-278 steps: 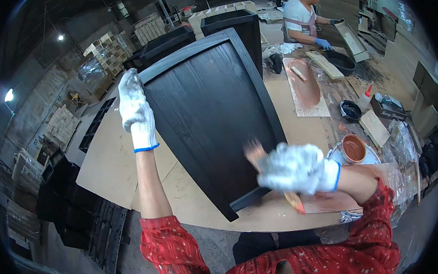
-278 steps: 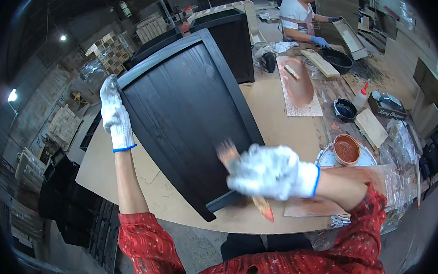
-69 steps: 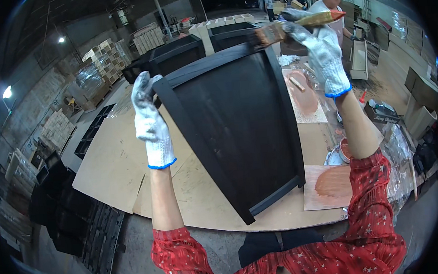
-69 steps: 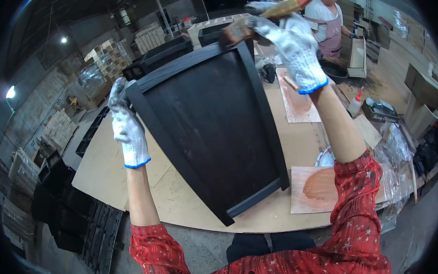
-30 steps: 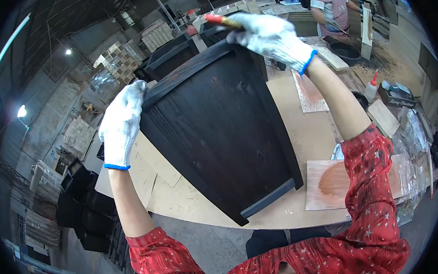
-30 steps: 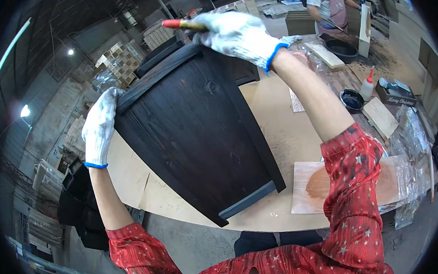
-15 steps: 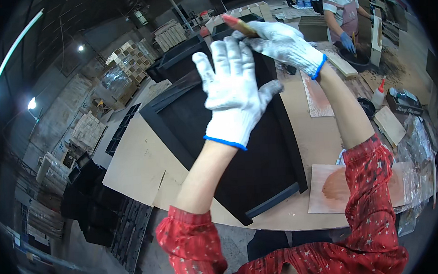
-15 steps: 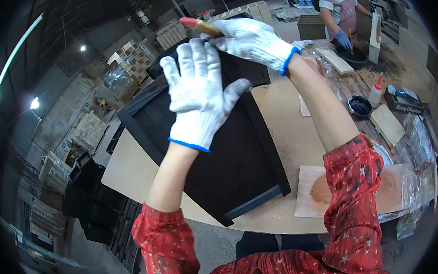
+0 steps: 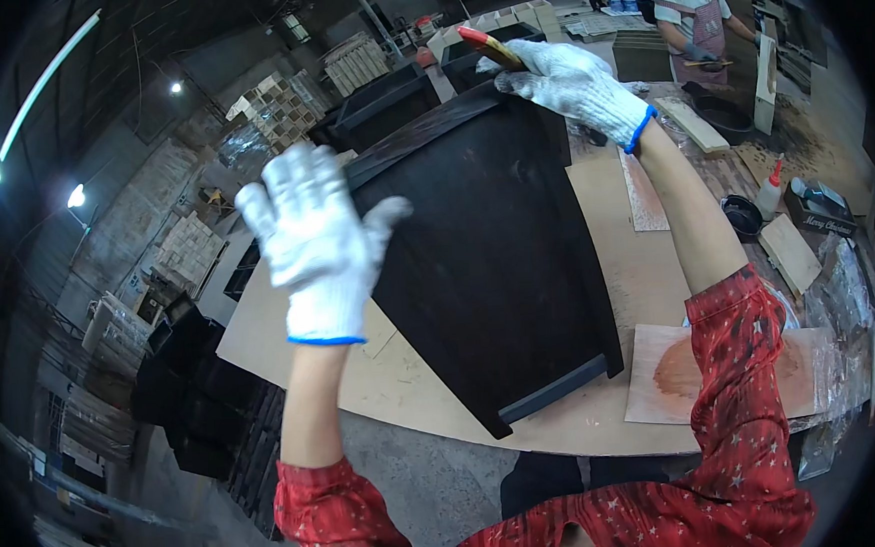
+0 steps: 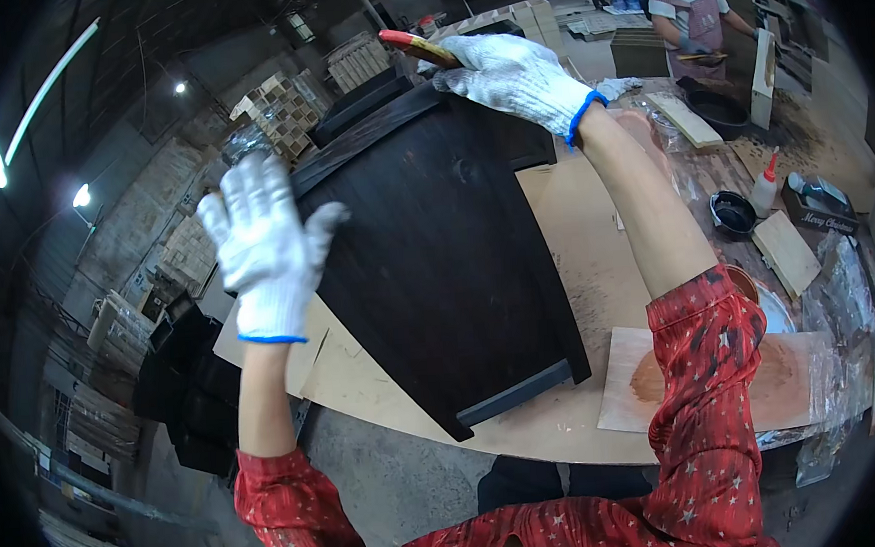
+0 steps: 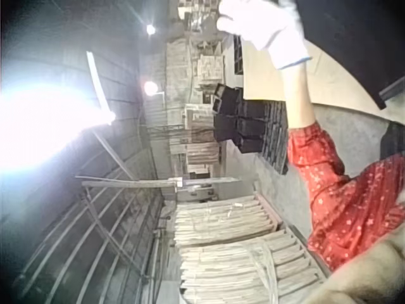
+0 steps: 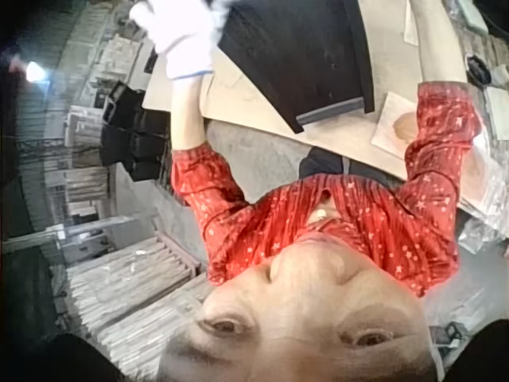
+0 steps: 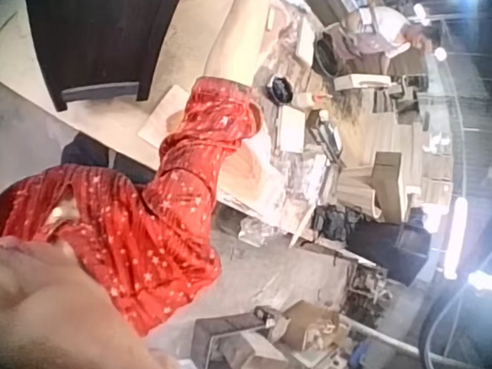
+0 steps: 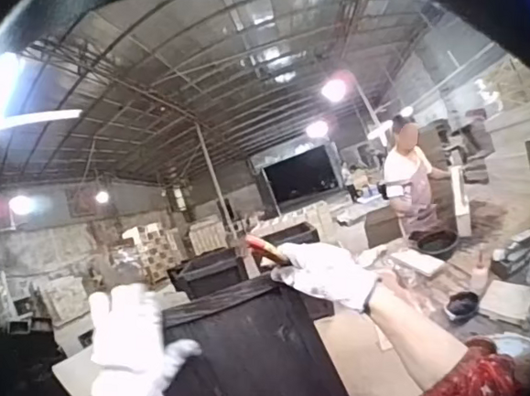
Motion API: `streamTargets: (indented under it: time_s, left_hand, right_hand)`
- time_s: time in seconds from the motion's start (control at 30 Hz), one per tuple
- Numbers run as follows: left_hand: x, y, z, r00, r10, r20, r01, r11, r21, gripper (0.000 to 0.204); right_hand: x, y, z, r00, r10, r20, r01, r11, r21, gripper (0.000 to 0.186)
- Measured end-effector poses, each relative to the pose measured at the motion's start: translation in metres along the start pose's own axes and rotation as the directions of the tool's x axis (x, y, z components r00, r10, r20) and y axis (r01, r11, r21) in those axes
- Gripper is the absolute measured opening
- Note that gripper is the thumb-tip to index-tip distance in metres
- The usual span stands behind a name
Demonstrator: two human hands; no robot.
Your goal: Staining a black wooden cabinet piece using a paintbrush in a workshop.
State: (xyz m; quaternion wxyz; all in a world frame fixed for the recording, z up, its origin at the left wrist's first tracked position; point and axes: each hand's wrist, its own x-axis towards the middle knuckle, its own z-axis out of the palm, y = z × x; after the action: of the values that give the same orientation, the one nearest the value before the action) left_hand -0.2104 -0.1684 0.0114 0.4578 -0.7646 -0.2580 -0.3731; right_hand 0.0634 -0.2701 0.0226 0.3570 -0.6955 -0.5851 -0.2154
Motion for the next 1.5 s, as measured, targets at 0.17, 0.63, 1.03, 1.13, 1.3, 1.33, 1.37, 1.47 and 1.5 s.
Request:
streamTargets:
  time_s: [0.17, 0.63, 1.03, 1.13, 1.3, 1.33, 1.37, 1.47, 1.5]
  left_hand:
    - [0.034, 0.062, 0.007, 0.999, 0.053, -0.008, -0.053, 0.945, -0.322, 0.076]
    - [-0.026, -0.043, 0.021, 0.878, -0.436, 0.198, 0.472, 0.858, -0.201, 0.065]
    - [-0.015, -0.014, 0.087, 0.692, -0.301, 0.656, 0.586, -0.296, -0.754, 0.052]
    - [-0.012, -0.026, 0.109, 0.69, -0.234, 0.685, 0.566, -0.415, -0.712, 0.063]
    - [0.003, -0.022, 0.135, 0.694, -0.172, 0.699, 0.6, -0.398, -0.694, 0.07]
    - [0.002, -0.031, 0.146, 0.705, -0.13, 0.697, 0.605, -0.404, -0.686, 0.076]
    - [0.001, -0.036, 0.155, 0.698, -0.137, 0.703, 0.596, -0.434, -0.676, 0.07]
    - [0.0, -0.028, 0.164, 0.727, -0.133, 0.674, 0.579, -0.409, -0.706, 0.061]
    - [0.001, -0.019, 0.166, 0.722, -0.193, 0.664, 0.569, -0.381, -0.729, 0.044]
  right_hand:
    - [0.003, -0.004, 0.005, 1.0, -0.021, -0.008, 0.021, 0.999, -0.028, 0.041]
    - [-0.002, -0.011, -0.004, 1.0, -0.014, -0.005, 0.014, 0.999, -0.032, 0.042]
    - [-0.07, 0.059, -0.066, 0.999, -0.013, -0.036, 0.037, 0.566, 0.824, 0.039]
    - [-0.121, 0.066, -0.079, 0.97, -0.055, 0.237, -0.063, 0.885, 0.461, 0.042]
    - [-0.192, 0.058, -0.066, 0.945, 0.267, 0.187, -0.286, 0.401, 0.87, 0.045]
    - [-0.193, 0.037, -0.062, 0.942, 0.269, 0.2, -0.297, 0.395, 0.869, 0.045]
    - [-0.192, 0.02, -0.061, 0.911, 0.284, 0.299, -0.405, 0.483, 0.776, 0.042]
    - [-0.208, 0.008, -0.032, 0.802, 0.252, 0.541, -0.593, 0.446, 0.671, 0.051]
    - [-0.216, 0.007, -0.025, 0.755, 0.281, 0.592, -0.651, 0.428, 0.627, 0.046]
